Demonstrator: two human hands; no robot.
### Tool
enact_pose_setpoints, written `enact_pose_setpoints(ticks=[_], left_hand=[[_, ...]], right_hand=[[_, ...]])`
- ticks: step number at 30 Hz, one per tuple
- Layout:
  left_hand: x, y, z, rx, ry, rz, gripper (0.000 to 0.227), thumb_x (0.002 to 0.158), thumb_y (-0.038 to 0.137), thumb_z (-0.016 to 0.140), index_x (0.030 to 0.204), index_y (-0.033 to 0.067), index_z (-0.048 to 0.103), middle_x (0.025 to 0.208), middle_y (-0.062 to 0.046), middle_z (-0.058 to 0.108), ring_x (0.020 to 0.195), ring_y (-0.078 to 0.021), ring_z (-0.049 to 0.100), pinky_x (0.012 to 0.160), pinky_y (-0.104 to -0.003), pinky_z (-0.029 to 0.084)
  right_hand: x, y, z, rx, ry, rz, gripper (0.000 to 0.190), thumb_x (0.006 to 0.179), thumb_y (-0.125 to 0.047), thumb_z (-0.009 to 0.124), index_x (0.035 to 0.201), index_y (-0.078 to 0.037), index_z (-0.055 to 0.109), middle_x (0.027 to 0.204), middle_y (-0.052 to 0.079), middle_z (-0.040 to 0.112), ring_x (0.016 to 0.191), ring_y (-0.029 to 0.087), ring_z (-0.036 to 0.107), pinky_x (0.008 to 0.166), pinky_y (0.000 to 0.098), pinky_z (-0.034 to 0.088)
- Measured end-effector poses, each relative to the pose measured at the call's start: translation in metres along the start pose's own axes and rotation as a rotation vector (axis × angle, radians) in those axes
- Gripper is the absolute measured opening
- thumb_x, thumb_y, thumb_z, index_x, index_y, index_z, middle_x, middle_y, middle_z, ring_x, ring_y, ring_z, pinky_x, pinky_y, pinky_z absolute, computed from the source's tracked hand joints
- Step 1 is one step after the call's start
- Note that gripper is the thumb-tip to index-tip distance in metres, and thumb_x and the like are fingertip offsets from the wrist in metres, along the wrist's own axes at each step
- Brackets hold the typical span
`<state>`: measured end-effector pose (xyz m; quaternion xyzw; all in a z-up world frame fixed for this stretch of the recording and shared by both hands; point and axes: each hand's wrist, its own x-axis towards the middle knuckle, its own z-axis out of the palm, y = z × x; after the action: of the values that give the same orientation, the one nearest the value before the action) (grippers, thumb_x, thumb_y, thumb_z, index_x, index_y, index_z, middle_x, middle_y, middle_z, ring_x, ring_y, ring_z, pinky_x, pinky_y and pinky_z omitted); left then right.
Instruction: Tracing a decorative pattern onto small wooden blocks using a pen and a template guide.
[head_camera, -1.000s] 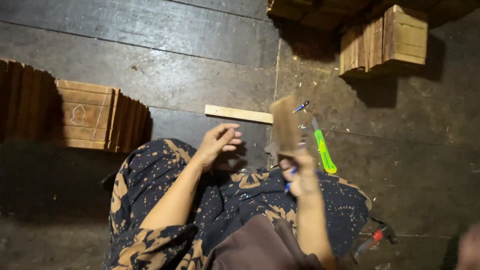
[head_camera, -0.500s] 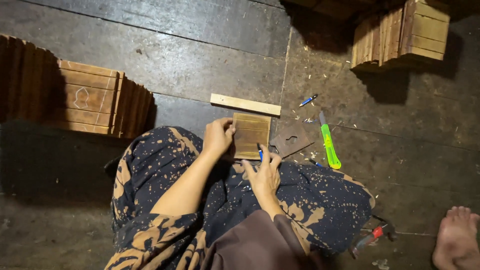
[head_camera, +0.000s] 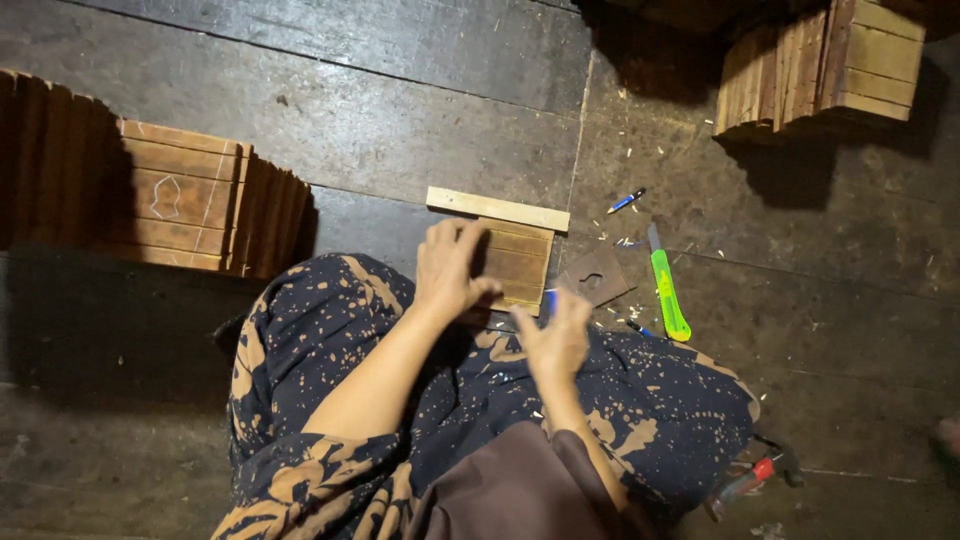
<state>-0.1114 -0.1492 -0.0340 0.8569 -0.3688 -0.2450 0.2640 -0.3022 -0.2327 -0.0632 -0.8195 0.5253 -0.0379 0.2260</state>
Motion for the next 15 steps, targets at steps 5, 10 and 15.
enact_pose_setpoints(ticks=[5, 10, 15], left_hand=[[-0.01, 0.02, 0.005, 0.249, -0.135, 0.164, 0.096, 0.06, 0.03, 0.098, 0.144, 0.023, 0.051, 0.144, -0.009, 0.044, 0.139, -0.0346, 0.035, 0.114, -0.051, 0.034], [-0.012, 0.019, 0.02, 0.348, -0.166, 0.146, 0.094, 0.058, 0.035, 0.098, 0.139, 0.028, 0.051, 0.146, -0.003, 0.039, 0.141, -0.0299, 0.031, 0.108, -0.049, 0.031], [-0.014, 0.019, 0.017, 0.338, -0.085, 0.161, 0.088, 0.058, 0.027, 0.097, 0.135, 0.0278, 0.055, 0.145, -0.001, 0.043, 0.141, -0.0269, 0.034, 0.105, -0.047, 0.034]], right_hand=[[0.042, 0.047, 0.001, -0.086, 0.162, 0.133, 0.079, 0.077, -0.062, 0.082, 0.139, -0.023, 0.054, 0.131, 0.011, 0.046, 0.108, 0.046, 0.067, 0.086, 0.0615, 0.057], [0.064, 0.029, -0.005, -0.081, 0.077, 0.31, 0.093, 0.069, -0.074, 0.08, 0.143, -0.028, 0.047, 0.141, 0.011, 0.036, 0.121, 0.049, 0.058, 0.093, 0.0673, 0.053], [0.073, 0.02, -0.01, -0.159, 0.1, 0.352, 0.094, 0.067, -0.056, 0.082, 0.147, -0.022, 0.045, 0.142, 0.018, 0.034, 0.118, 0.055, 0.057, 0.087, 0.0689, 0.053]])
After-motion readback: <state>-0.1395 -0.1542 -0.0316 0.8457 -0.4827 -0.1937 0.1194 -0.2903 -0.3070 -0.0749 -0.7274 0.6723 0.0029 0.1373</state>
